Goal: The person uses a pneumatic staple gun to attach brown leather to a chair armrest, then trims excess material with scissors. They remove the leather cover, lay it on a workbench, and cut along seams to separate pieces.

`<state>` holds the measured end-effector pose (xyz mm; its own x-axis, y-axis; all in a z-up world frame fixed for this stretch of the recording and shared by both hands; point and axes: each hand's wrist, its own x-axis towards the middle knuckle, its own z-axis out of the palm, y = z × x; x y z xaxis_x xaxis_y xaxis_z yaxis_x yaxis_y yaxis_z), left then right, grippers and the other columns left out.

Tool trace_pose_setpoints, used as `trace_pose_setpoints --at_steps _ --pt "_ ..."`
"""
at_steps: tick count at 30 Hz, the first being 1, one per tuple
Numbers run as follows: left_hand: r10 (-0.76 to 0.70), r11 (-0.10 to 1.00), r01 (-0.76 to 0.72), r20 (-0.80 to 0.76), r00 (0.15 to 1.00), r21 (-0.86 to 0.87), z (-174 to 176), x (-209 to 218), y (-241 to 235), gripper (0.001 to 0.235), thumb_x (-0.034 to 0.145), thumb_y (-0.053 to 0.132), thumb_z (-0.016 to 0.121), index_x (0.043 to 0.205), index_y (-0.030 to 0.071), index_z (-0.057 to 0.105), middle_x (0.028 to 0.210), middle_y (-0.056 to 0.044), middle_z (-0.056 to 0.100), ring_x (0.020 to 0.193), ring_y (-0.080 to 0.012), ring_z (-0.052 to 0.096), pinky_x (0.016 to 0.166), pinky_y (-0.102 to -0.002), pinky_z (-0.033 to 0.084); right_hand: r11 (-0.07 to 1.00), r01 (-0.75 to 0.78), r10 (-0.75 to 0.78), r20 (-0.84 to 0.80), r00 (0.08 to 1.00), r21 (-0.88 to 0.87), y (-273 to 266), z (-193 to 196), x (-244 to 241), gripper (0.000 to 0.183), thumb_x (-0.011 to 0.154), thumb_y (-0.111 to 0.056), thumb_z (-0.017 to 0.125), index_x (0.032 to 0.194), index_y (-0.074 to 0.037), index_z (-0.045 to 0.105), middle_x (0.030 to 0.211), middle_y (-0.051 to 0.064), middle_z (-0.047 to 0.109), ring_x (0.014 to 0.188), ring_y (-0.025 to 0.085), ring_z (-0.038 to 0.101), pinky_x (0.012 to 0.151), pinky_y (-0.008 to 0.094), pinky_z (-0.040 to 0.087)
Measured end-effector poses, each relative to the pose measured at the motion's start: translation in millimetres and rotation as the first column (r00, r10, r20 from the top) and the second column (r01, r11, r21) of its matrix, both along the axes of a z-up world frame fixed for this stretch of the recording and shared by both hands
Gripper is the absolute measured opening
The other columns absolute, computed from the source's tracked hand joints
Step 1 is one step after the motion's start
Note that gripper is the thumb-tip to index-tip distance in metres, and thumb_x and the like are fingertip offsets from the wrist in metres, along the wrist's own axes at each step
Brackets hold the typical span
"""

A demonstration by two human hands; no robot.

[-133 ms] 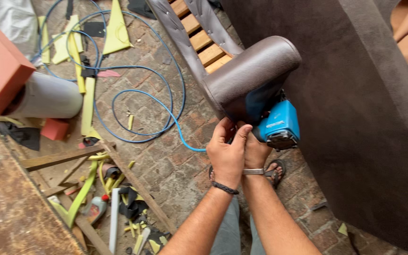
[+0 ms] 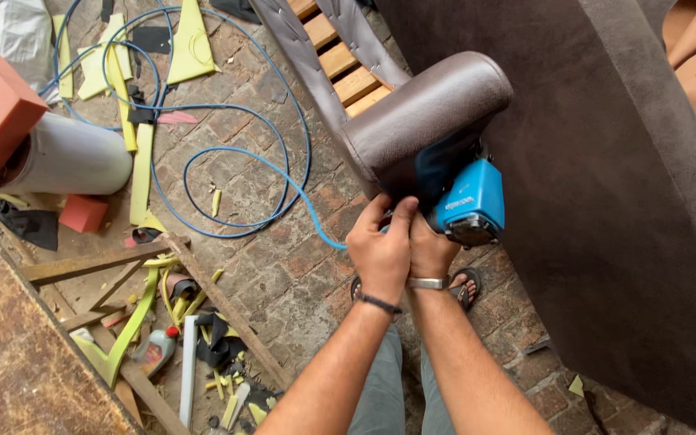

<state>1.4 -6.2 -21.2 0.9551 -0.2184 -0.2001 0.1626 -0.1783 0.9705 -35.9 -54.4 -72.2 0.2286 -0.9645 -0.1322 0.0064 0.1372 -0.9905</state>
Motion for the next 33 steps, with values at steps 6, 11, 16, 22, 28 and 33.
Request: trace_pose_setpoints --at_steps 6,11,16,22,28,33 --pt "-0.077 0.997 0.076 -0.11 0.991 -0.015 -60 8 -7 0.016 0.096 0.016 0.074 0.092 0.0 0.075 0.076 -0.015 0.076 0.069 -0.015 0.066 0.064 -0.03 0.053 0.98 -0.133 0.102 -0.194 0.976 -0.151 -4 -3 -21 0.026 0.09 -0.016 0.082 0.107 -0.003 0.068 0.1 0.005 0.072 0.086 0.015 0.067 0.079 0.032 0.056" --pt "-0.15 0.894 0.27 -0.328 0.933 0.358 -109 -20 24 0.014 0.092 0.016 0.07 0.091 0.006 0.08 0.08 -0.011 0.078 0.071 -0.016 0.071 0.066 -0.029 0.054 0.982 -0.191 0.178 -0.378 0.908 0.004 2 14 -71 0.021 0.087 -0.022 0.081 0.093 -0.005 0.069 0.082 0.003 0.071 0.073 0.016 0.068 0.068 0.032 0.056" --pt "-0.009 0.996 -0.039 -0.523 0.853 -0.081 -81 -57 79 0.024 0.098 0.019 0.063 0.111 0.003 0.074 0.101 -0.004 0.077 0.079 -0.014 0.072 0.063 -0.027 0.056 0.876 -0.413 0.257 -0.483 0.837 -0.25 4 12 -114 0.017 0.085 -0.018 0.08 0.092 -0.007 0.07 0.08 0.001 0.07 0.07 0.015 0.066 0.064 0.031 0.052" --pt "0.111 0.975 -0.144 -0.196 0.974 -0.166 21 -37 29 0.048 0.091 0.006 0.07 0.137 0.001 0.058 0.132 -0.007 0.066 0.092 -0.0155 0.074 0.068 -0.029 0.062 0.941 -0.338 0.286 -0.495 0.82 -0.017 17 17 -133 0.014 0.086 -0.012 0.079 0.089 -0.003 0.069 0.077 0.005 0.069 0.067 0.017 0.064 0.061 0.031 0.051" --pt "0.118 0.871 -0.226 -0.26 0.958 -0.436 43 -38 -20 0.05 0.095 0.008 0.072 0.141 -0.001 0.055 0.125 -0.009 0.07 0.11 -0.0145 0.071 0.093 -0.027 0.059 0.602 -0.571 0.188 -0.596 0.78 -0.558 15 16 -145 0.013 0.093 -0.007 0.072 0.104 -0.002 0.068 0.098 0.009 0.071 0.09 0.021 0.069 0.081 0.035 0.054" --pt "0.166 0.937 -0.259 -0.352 0.921 -0.234 1 -23 -24 0.021 0.096 0.016 0.075 0.103 -0.003 0.075 0.083 -0.007 0.075 0.071 -0.0142 0.067 0.061 -0.028 0.054 0.872 -0.462 0.35 -0.458 0.817 -0.159 7 28 -145 0.014 0.084 -0.009 0.079 0.091 -0.003 0.069 0.078 0.005 0.069 0.069 0.018 0.066 0.063 0.032 0.053"
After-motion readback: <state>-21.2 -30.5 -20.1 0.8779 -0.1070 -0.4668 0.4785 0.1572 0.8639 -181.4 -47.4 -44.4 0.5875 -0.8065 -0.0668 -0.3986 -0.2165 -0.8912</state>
